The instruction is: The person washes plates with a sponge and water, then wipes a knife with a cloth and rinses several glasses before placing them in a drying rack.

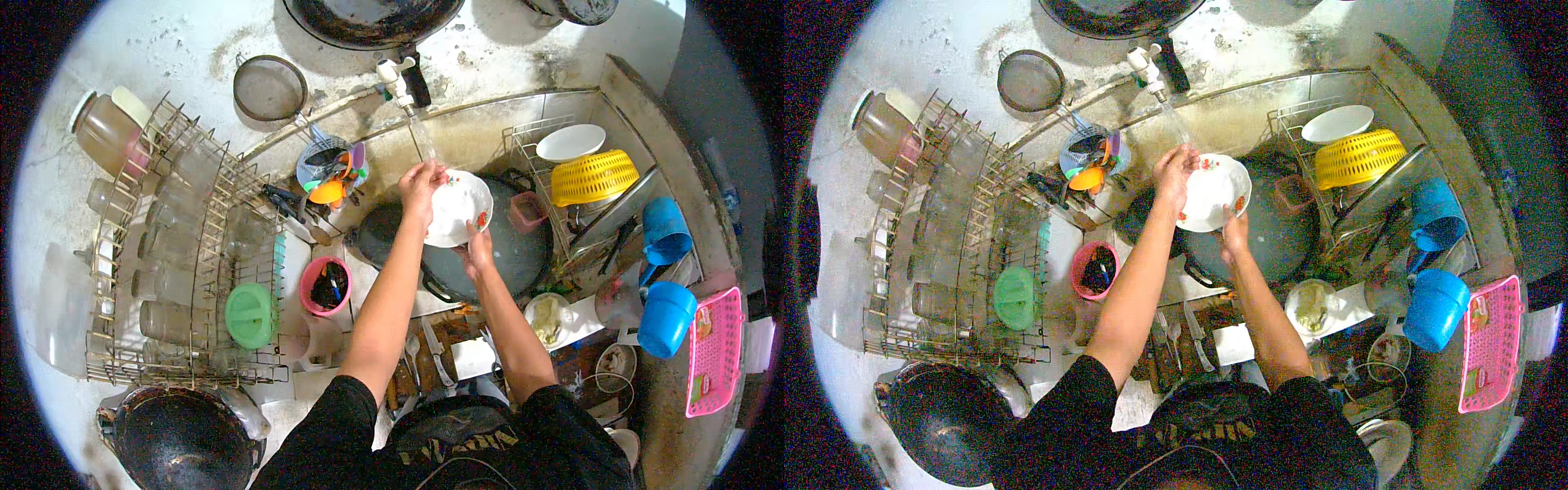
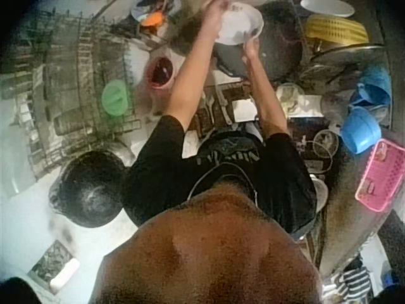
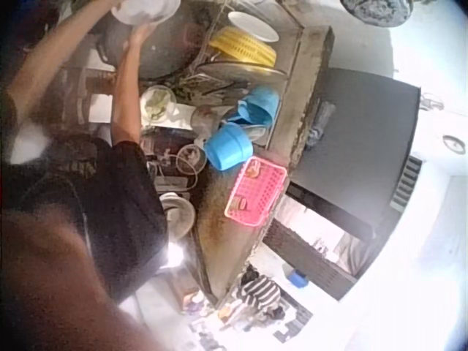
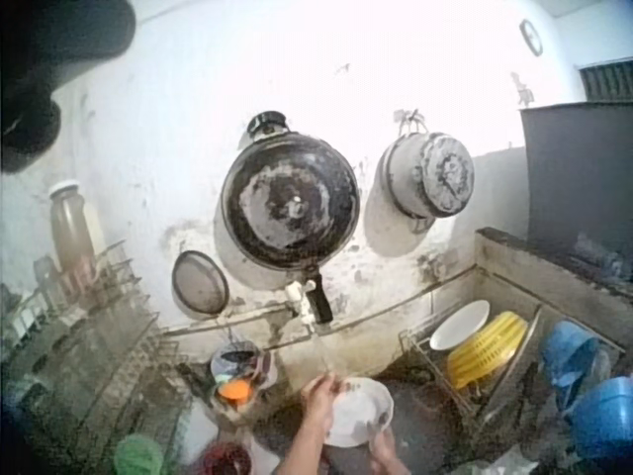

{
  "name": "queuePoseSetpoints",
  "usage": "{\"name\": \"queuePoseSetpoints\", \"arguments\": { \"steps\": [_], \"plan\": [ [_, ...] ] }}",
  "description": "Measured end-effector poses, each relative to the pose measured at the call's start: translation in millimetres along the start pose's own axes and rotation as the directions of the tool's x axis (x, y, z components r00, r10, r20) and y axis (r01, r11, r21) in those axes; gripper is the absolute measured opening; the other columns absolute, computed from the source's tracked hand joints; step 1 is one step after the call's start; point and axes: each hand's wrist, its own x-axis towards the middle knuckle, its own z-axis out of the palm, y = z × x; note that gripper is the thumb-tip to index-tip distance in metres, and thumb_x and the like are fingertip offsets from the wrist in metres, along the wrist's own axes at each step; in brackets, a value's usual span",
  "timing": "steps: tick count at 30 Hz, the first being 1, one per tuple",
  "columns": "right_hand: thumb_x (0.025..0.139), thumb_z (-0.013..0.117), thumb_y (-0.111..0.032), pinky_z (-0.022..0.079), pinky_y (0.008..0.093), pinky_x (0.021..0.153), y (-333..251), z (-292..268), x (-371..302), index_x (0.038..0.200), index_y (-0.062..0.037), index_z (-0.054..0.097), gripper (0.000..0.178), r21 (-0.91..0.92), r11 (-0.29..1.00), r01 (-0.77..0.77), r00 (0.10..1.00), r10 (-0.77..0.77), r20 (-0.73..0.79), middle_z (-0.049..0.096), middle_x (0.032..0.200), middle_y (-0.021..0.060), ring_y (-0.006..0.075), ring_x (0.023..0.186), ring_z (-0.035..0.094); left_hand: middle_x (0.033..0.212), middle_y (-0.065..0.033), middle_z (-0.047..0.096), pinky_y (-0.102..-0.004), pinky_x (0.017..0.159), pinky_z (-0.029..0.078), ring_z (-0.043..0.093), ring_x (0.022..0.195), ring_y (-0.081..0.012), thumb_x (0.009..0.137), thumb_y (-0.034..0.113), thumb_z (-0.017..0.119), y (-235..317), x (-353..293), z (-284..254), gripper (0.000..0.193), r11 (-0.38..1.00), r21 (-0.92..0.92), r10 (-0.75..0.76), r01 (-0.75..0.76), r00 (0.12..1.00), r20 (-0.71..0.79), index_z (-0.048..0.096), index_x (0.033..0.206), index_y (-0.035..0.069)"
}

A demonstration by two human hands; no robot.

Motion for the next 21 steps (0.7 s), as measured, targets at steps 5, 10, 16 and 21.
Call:
{"name": "queuePoseSetpoints", "arguments": {
  "steps": [5,10,16,21],
  "plan": [
    [0.094,0.045,-0.024,0.043,0.0490,0.091,-1,-3,-3,0.135,-0.0144,0.030,0.045,0.086,0.996,-0.002,0.999,0.005,-0.032,0.044,0.130,0.0097,0.0273,0.115,0.048,0.092,-0.0117,0.062,-0.0307,0.072,0.049,0.059,0.084,-0.0197,0.081,0.017,0.066,3,-18,-22,0.033,0.838,0.479,0.356,-0.261,0.927,-0.119,0.055,0.107,-0.001],
    [0.094,0.047,-0.022,0.044,0.0433,0.093,4,-5,14,0.133,-0.0102,0.033,0.044,0.318,0.946,-0.060,0.998,0.063,0.001,0.047,0.129,0.0084,0.0248,0.113,0.050,0.109,-0.0110,0.058,-0.0360,0.080,0.047,0.057,0.096,-0.0227,0.084,0.035,0.061,-11,-33,-73,0.047,0.691,0.719,0.402,-0.070,0.864,-0.302,0.050,0.119,0.005],
    [0.091,0.051,-0.035,0.050,0.0392,0.081,19,-9,46,0.121,-0.0090,0.046,0.040,0.192,0.966,-0.176,0.984,0.176,0.014,0.059,0.109,0.0051,0.0208,0.096,0.059,0.114,-0.0121,0.056,-0.0428,0.081,0.049,0.059,0.098,-0.0245,0.088,0.057,0.042,-4,-57,-76,0.064,0.880,0.352,-0.315,0.320,0.946,-0.074,0.042,0.125,0.006],
    [0.087,0.056,-0.027,0.050,0.0397,0.070,35,-14,68,0.112,-0.0040,0.053,0.034,-0.036,0.978,-0.204,0.977,0.201,-0.073,0.062,0.096,0.0068,0.0206,0.084,0.060,0.104,-0.0133,0.057,-0.0455,0.076,0.053,0.061,0.088,-0.0258,0.090,0.035,0.051,-14,-63,-72,0.047,0.877,0.410,-0.199,0.252,0.965,-0.169,0.041,0.123,0.003]
  ]
}}
